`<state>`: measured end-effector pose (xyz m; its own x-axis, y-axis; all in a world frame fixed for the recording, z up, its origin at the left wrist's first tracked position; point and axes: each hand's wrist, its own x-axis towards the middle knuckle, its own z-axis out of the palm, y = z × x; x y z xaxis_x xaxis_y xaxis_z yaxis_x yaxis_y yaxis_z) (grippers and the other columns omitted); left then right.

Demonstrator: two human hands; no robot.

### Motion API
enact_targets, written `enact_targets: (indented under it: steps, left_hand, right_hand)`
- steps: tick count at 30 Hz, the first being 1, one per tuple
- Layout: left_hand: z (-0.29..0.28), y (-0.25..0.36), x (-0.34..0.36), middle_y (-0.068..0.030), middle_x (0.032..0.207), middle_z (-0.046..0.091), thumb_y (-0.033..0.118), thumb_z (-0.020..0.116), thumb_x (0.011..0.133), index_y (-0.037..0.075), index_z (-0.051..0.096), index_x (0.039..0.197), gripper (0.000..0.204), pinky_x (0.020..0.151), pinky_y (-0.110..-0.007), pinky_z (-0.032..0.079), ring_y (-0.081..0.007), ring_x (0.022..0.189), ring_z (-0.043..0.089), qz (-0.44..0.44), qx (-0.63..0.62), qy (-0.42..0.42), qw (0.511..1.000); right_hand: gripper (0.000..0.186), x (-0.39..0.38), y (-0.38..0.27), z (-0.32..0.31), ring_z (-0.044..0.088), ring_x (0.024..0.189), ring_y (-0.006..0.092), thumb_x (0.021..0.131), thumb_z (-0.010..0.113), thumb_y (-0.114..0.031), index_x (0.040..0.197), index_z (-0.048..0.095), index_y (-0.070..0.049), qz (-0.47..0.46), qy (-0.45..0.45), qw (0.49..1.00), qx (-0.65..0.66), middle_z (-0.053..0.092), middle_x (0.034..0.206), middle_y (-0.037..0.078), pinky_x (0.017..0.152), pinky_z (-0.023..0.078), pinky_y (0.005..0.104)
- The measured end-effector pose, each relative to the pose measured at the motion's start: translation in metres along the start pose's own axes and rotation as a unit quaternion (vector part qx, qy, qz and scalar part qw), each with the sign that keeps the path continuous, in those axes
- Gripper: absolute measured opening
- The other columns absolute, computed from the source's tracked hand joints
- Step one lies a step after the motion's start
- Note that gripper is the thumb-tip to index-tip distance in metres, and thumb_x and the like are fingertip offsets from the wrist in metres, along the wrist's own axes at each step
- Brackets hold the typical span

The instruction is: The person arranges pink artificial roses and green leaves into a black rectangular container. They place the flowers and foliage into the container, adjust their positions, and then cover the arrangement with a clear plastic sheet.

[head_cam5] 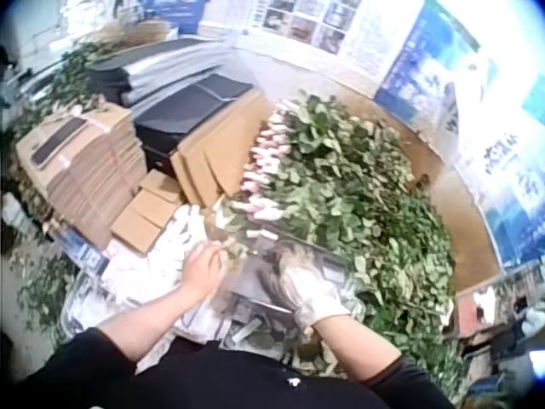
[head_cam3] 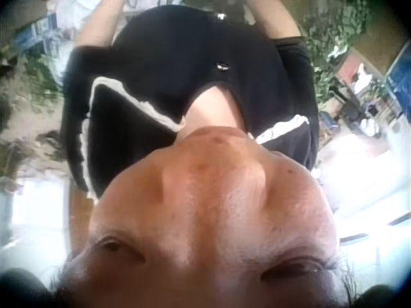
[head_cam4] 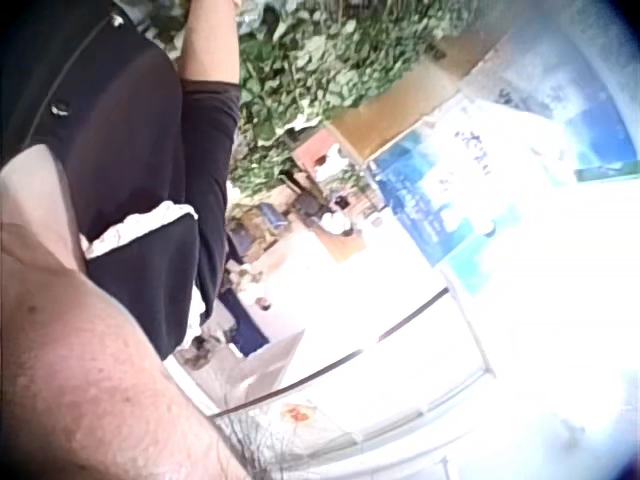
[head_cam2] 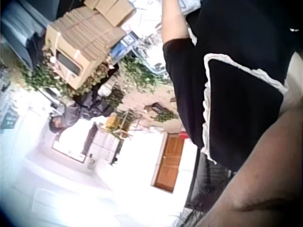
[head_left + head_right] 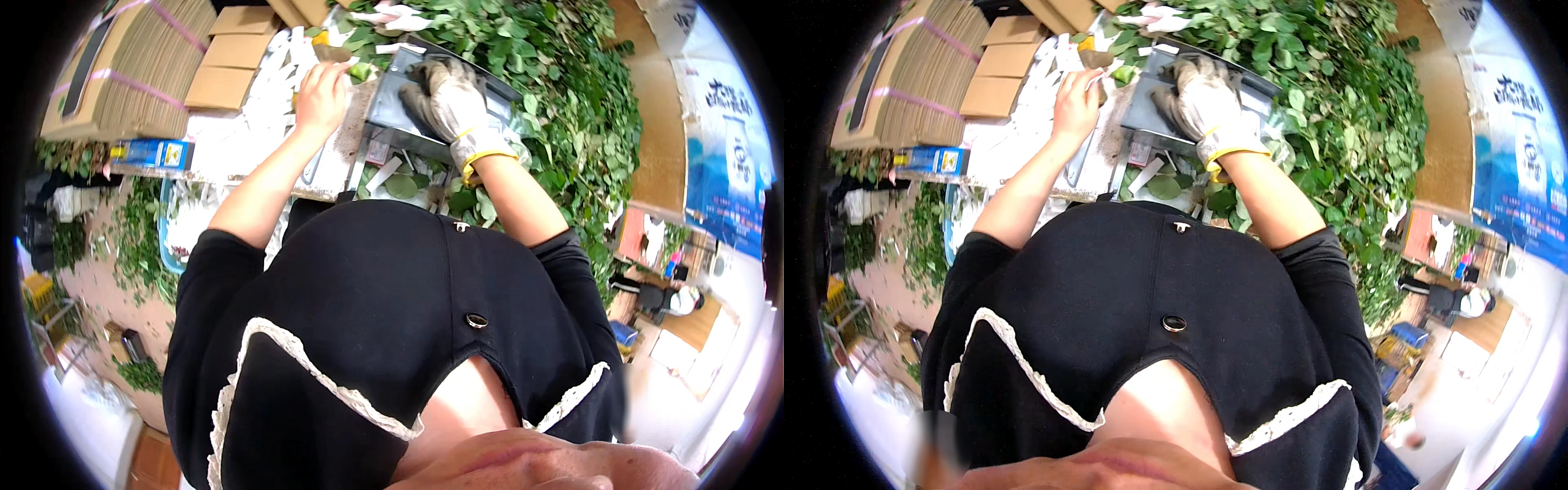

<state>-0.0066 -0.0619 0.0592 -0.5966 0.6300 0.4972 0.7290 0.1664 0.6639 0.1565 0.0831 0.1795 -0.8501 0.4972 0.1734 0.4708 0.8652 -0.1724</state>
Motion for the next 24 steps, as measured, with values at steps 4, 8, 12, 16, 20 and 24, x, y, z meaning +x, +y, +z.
enact_targets:
  steps: [4,8,12,16,20,24]
  left_hand:
    - [-0.003,0.003,-0.072,-0.0186,0.111,0.059,0.024,0.074,0.079,-0.004,0.049,0.124,0.059,0.095,-0.043,0.045,-0.036,0.109,0.053,-0.125,0.279,-0.098,0.947]
    - [-0.025,-0.019,-0.082,-0.0202,0.116,0.058,0.038,0.079,0.072,-0.005,0.048,0.124,0.074,0.097,-0.043,0.045,-0.036,0.115,0.051,-0.233,0.277,-0.183,0.914]
    - [-0.123,-0.048,-0.093,-0.0215,0.095,0.067,0.05,0.068,0.078,-0.004,0.062,0.1,0.059,0.086,-0.043,0.051,-0.0372,0.092,0.064,-0.341,0.25,-0.254,0.87]
    - [-0.225,-0.086,-0.144,-0.0224,0.081,0.065,0.047,0.065,0.082,-0.007,0.064,0.092,0.055,0.072,-0.039,0.049,-0.0319,0.077,0.064,-0.445,0.106,-0.199,0.867]
    - [-0.215,-0.05,-0.105,-0.0147,0.11,0.066,0.049,0.048,0.093,-0.002,0.057,0.121,0.059,0.086,-0.039,0.051,-0.0289,0.095,0.064,-0.537,-0.349,-0.028,0.768]
    - [-0.147,-0.023,-0.033,-0.0182,0.121,0.06,0.049,0.049,0.091,0.002,0.038,0.139,0.068,0.091,-0.044,0.053,-0.0299,0.104,0.063,-0.451,-0.686,-0.223,0.526]
  right_hand:
    - [0.035,0.005,-0.005,0.006,0.056,0.103,0.0441,0.088,0.063,-0.035,0.109,0.064,-0.006,-0.006,0.042,0.999,0.0,0.061,0.111,0.023,0.091,0.046,0.0488]
    - [0.034,0.007,-0.005,0.009,0.057,0.102,0.0429,0.087,0.065,-0.033,0.109,0.064,-0.007,-0.017,0.063,0.998,0.007,0.062,0.108,0.021,0.091,0.046,0.0486]
    - [0.033,0.006,0.006,0.019,0.057,0.102,0.0425,0.086,0.066,-0.032,0.108,0.064,-0.007,-0.032,0.103,0.994,-0.009,0.063,0.107,0.021,0.091,0.046,0.0485]
    - [0.03,0.008,-0.006,0.011,0.057,0.101,0.0422,0.086,0.066,-0.031,0.105,0.065,-0.008,-0.026,0.085,0.996,0.005,0.062,0.106,0.021,0.09,0.045,0.049]
    - [0.03,0.007,-0.002,0.013,0.057,0.099,0.042,0.085,0.067,-0.032,0.104,0.065,-0.008,-0.007,0.084,0.996,-0.002,0.062,0.104,0.021,0.089,0.046,0.0493]
    - [0.034,0.011,-0.003,0.009,0.058,0.1,0.0432,0.084,0.068,-0.032,0.108,0.064,-0.008,-0.003,0.085,0.996,0.002,0.062,0.107,0.022,0.09,0.046,0.0495]
